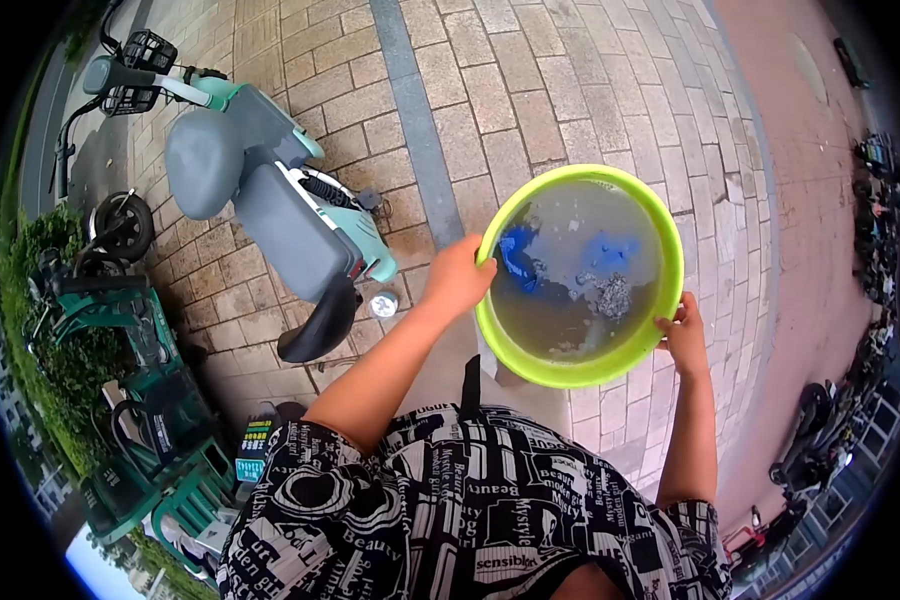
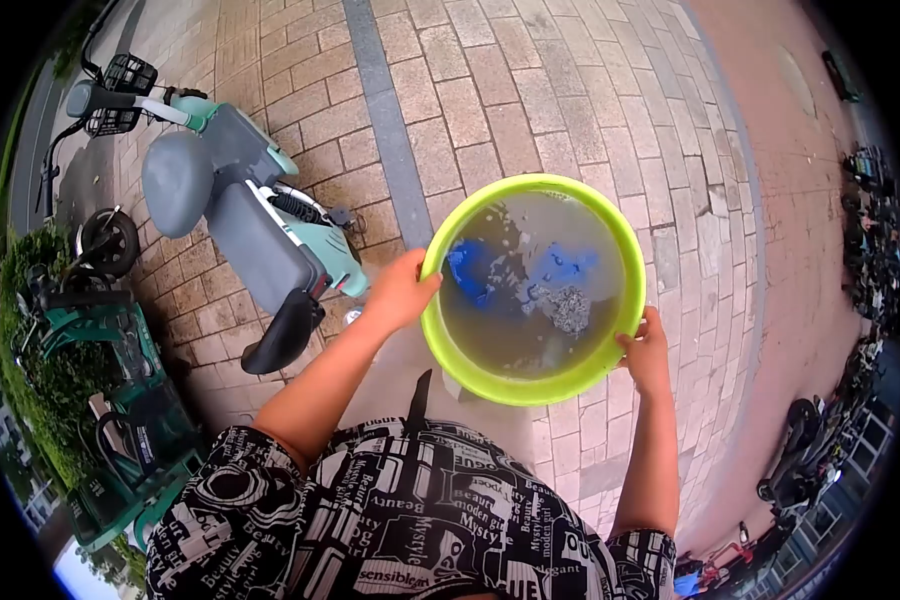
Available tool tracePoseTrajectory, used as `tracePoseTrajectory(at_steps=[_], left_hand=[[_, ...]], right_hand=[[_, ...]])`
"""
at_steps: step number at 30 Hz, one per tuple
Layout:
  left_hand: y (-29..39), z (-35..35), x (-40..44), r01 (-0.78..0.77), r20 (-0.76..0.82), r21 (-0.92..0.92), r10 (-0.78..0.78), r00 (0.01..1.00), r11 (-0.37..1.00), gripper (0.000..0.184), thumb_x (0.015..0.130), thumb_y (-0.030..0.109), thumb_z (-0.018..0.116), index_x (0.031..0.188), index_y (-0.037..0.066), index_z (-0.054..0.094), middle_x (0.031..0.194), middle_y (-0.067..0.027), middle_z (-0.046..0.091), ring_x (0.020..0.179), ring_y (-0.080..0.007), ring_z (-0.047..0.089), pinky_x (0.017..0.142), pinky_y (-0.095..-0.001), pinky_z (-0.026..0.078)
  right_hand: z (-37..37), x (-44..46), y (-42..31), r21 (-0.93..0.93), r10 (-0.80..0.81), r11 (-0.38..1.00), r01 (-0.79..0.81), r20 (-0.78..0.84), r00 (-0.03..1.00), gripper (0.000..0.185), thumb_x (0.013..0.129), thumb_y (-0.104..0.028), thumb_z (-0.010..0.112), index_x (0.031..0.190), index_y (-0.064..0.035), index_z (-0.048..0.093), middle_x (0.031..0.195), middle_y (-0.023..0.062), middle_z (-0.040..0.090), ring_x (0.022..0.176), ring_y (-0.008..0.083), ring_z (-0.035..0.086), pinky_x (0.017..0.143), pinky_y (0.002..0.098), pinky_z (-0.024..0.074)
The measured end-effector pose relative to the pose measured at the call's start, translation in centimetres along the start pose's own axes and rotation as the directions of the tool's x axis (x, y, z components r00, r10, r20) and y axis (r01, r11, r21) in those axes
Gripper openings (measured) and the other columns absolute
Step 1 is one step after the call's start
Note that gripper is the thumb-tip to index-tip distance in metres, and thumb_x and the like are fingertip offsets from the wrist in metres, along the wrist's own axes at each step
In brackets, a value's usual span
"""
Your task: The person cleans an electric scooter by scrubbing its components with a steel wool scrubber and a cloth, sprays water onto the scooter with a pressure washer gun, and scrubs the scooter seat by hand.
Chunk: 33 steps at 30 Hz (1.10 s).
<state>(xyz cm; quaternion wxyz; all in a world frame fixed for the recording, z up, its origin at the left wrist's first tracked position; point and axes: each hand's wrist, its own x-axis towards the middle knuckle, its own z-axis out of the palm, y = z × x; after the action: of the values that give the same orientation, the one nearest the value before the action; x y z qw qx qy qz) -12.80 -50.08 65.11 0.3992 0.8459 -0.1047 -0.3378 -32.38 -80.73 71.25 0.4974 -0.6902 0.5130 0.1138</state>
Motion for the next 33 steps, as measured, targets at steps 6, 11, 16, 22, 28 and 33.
tracePoseTrajectory(at_steps=[6, 11, 16, 22, 28, 33], left_hand=[[-0.8, -0.1, 3.5, 0.147, -0.251, -0.169, -0.186, 0.95, 0.975, 0.023, 0.085, 0.025, 0.063, 0.091, 0.003, 0.058, 0.072, -0.0097, 0.061, 0.066, -0.024, 0.059, 0.063, -0.0348, 0.046], [-3.5, -1.4, 7.2, 0.232, -0.345, -0.284, -0.325, 0.881, 0.93, 0.025, 0.086, 0.027, 0.062, 0.089, 0.002, 0.058, 0.069, -0.0099, 0.059, 0.064, -0.0238, 0.058, 0.061, -0.0346, 0.045], [-7.0, -2.7, 11.1, 0.273, -0.4, -0.454, -0.468, 0.788, 0.848, 0.023, 0.085, 0.023, 0.059, 0.081, 0.001, 0.051, 0.069, -0.0174, 0.057, 0.067, -0.0368, 0.057, 0.061, -0.0437, 0.043], [-13.4, -3.0, 17.0, 0.383, -0.363, -0.557, -0.631, 0.686, 0.737, 0.019, 0.085, 0.02, 0.057, 0.088, 0.001, 0.055, 0.076, -0.0177, 0.061, 0.072, -0.0352, 0.059, 0.065, -0.0419, 0.046], [-22.2, 1.1, 24.4, 0.419, -0.358, -0.657, -0.748, 0.558, 0.627, 0.016, 0.087, 0.016, 0.057, 0.094, 0.002, 0.06, 0.069, -0.0074, 0.06, 0.063, -0.0154, 0.062, 0.055, -0.0305, 0.049], [-31.0, 6.2, 32.2, 0.454, -0.218, -0.772, -0.857, 0.467, 0.444, 0.018, 0.091, 0.017, 0.054, 0.102, 0.005, 0.058, 0.087, -0.007, 0.063, 0.074, -0.0169, 0.065, 0.061, -0.0313, 0.056]], right_hand=[[1.3, 11.5, -9.8, -0.214, -0.147, 0.958, 0.193, 0.214, 0.966, 0.038, 0.081, 0.007, 0.057, 0.115, -0.0074, 0.047, 0.085, 0.0087, 0.056, 0.072, 0.0185, 0.064, 0.053, 0.0287, 0.0552], [7.1, 19.0, -17.2, -0.329, -0.176, 0.897, 0.296, 0.348, 0.921, 0.034, 0.081, 0.008, 0.056, 0.111, -0.0053, 0.047, 0.075, 0.0061, 0.057, 0.063, 0.017, 0.063, 0.052, 0.0279, 0.0544], [15.0, 27.2, -21.3, -0.402, -0.135, 0.848, 0.345, 0.465, 0.875, 0.033, 0.081, 0.007, 0.058, 0.109, -0.0066, 0.048, 0.072, 0.0045, 0.057, 0.061, 0.0148, 0.061, 0.048, 0.0265, 0.0504], [26.1, 37.0, -24.6, -0.465, -0.166, 0.732, 0.497, 0.587, 0.793, 0.032, 0.079, 0.005, 0.061, 0.107, -0.0066, 0.051, 0.071, 0.0041, 0.058, 0.062, 0.0137, 0.059, 0.055, 0.0288, 0.0482], [37.4, 46.2, -27.8, -0.539, -0.168, 0.512, 0.669, 0.701, 0.693, 0.034, 0.077, -0.002, 0.064, 0.108, -0.0107, 0.052, 0.076, 0.0103, 0.064, 0.07, 0.0225, 0.063, 0.065, 0.0349, 0.0486], [48.5, 54.3, -28.5, -0.526, -0.166, 0.309, 0.793, 0.791, 0.589, 0.034, 0.077, -0.004, 0.063, 0.107, -0.0126, 0.05, 0.081, 0.0161, 0.064, 0.081, 0.035, 0.063, 0.071, 0.0417, 0.0485]])
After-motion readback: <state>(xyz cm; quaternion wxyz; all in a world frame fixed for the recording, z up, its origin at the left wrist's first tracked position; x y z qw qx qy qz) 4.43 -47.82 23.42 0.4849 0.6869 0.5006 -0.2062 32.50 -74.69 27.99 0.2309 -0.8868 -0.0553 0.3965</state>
